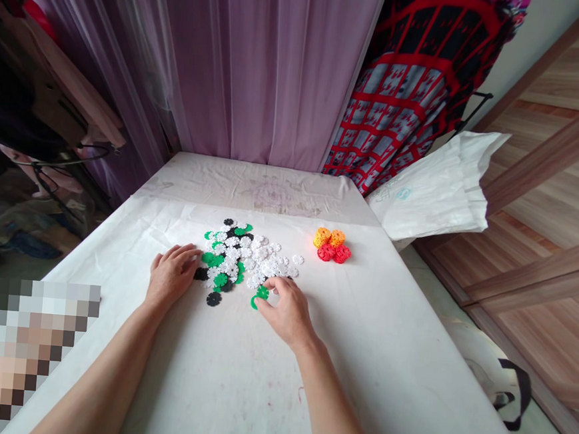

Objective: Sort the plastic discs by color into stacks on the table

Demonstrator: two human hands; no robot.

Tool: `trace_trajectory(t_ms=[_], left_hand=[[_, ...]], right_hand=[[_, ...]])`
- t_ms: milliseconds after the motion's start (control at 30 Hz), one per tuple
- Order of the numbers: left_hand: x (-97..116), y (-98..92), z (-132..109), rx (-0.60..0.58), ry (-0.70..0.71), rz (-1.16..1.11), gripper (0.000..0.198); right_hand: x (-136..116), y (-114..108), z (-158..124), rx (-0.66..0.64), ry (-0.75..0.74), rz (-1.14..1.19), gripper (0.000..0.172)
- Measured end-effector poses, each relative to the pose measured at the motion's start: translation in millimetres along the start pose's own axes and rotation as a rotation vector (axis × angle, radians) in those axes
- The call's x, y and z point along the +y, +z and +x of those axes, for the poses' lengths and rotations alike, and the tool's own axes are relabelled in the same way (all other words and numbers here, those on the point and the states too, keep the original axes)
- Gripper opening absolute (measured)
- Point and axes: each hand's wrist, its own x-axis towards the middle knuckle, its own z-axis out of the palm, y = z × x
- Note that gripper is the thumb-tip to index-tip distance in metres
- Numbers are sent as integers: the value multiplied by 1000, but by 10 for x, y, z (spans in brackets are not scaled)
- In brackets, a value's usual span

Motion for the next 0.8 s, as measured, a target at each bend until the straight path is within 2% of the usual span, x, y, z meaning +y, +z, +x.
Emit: trace_trajectory(t_ms=[133, 333, 800], left_hand=[[3, -9, 3, -18, 7, 25, 33], [-11, 7, 7, -9, 11, 24, 33], [-14, 7, 0, -3, 12, 18, 34]], right_hand=[[14, 86, -171, -9, 22, 4, 18], [-47, 117, -90, -48, 63, -63, 20], [-10, 142, -131, -16, -1, -102, 18]])
